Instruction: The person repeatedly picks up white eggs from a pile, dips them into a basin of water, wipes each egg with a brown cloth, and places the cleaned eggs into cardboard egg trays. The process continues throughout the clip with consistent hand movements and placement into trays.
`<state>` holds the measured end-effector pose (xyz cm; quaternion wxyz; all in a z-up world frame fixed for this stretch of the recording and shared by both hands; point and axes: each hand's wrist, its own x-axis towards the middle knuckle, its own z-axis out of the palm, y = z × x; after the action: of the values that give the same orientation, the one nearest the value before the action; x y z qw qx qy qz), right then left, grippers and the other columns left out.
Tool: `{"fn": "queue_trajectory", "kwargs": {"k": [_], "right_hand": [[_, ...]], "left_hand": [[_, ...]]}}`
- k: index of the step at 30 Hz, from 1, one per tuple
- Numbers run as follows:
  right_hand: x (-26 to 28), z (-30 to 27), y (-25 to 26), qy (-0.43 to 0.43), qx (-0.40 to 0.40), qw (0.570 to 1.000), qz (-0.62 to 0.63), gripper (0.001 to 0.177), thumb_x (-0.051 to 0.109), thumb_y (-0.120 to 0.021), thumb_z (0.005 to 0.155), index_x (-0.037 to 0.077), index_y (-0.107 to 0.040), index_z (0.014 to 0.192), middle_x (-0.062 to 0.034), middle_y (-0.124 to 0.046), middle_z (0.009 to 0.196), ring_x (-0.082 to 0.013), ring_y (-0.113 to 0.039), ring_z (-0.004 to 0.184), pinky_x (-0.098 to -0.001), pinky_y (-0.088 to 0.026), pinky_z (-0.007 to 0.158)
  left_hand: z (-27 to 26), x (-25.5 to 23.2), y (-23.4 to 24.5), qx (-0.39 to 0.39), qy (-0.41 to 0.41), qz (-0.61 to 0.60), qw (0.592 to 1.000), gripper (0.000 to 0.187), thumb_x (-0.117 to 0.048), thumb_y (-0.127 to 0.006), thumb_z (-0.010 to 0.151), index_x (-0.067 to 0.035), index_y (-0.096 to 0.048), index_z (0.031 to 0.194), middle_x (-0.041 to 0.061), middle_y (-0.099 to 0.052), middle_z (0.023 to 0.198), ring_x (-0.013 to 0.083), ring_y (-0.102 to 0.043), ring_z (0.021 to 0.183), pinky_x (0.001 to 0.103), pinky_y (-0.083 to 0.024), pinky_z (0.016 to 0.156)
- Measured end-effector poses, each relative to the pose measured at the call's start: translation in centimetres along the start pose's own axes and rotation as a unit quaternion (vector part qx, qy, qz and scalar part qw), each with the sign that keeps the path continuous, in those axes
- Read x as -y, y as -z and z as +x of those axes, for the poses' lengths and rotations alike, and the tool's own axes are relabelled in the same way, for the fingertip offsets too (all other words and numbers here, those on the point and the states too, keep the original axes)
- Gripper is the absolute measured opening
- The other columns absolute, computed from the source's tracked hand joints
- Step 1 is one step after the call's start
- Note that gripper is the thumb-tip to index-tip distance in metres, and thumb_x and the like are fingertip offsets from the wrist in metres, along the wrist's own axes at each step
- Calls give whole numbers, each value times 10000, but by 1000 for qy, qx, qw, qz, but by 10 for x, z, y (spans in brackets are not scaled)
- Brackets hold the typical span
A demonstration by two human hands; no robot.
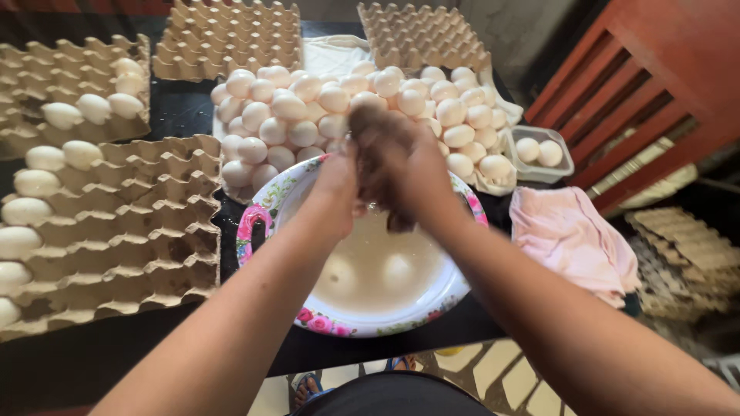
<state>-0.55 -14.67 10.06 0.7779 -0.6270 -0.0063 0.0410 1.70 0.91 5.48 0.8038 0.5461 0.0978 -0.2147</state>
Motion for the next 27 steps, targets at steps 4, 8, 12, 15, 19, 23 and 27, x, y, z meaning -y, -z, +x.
{"fn": "queue_trajectory", "kwargs": {"k": [4, 8, 12, 15, 19, 23, 27], "right_hand": [[-16, 8, -14, 48, 14, 998, -28, 503, 324, -669, 954, 66, -583, 1378, -86, -714, 946, -178, -657, 672, -298, -546, 565], [-31, 2, -5, 445, -53, 823, -351, 321, 212, -701, 1055, 4, -566, 1259, -209, -654, 1075, -311, -686, 890, -421, -555, 768], [-2, 40, 32, -63, 43, 997, 11, 430, 291, -665, 916, 94, -596, 1293, -106, -705, 943, -202, -671, 692, -341, -538, 584], [4, 54, 45, 34, 52, 998, 15, 423, 230, -675, 931, 22, -574, 1285, -110, -706, 1022, -198, -710, 820, -334, -606, 732], [-17, 39, 20, 354, -22, 877, -325, 486, 273, -773, 922, -29, -538, 1221, -179, -656, 1019, -250, -664, 879, -362, -564, 742], [-21, 28, 4, 81, 36, 990, -110, 349, 232, -661, 916, 35, -635, 1203, -77, -742, 1008, -215, -718, 855, -334, -606, 727], [-23, 14, -10, 128, 34, 981, -144, 348, 237, -651, 975, -17, -606, 1209, -185, -676, 920, -325, -671, 717, -427, -553, 596]], "left_hand": [[-1, -6, -14, -89, -10, 16, 996, 361, -570, -470, 962, -238, -601, 907, -31, -590, 617, 90, -494, 452, 282, -337, 377], [2, 3, -19, -68, -72, 14, 995, 533, -619, -428, 949, -127, -605, 842, 17, -526, 554, 161, -450, 388, 345, -308, 354], [-6, 6, -12, -15, 12, 98, 995, 510, -613, -485, 950, -132, -611, 835, 40, -577, 578, 135, -439, 401, 319, -283, 384], [-5, 4, -12, -35, 16, 37, 999, 538, -634, -446, 952, -135, -600, 821, 55, -581, 582, 142, -400, 395, 325, -285, 383], [1, 5, -19, -81, 9, -42, 996, 444, -605, -453, 964, -201, -606, 859, 20, -566, 604, 155, -403, 417, 327, -267, 397], [2, 19, -28, -124, 6, 2, 992, 522, -650, -342, 990, -218, -613, 875, -20, -517, 608, 126, -415, 459, 318, -298, 435], [-9, 20, -17, -136, -29, 7, 990, 437, -581, -414, 962, -208, -630, 888, 22, -600, 665, 145, -506, 509, 329, -367, 463]]}}
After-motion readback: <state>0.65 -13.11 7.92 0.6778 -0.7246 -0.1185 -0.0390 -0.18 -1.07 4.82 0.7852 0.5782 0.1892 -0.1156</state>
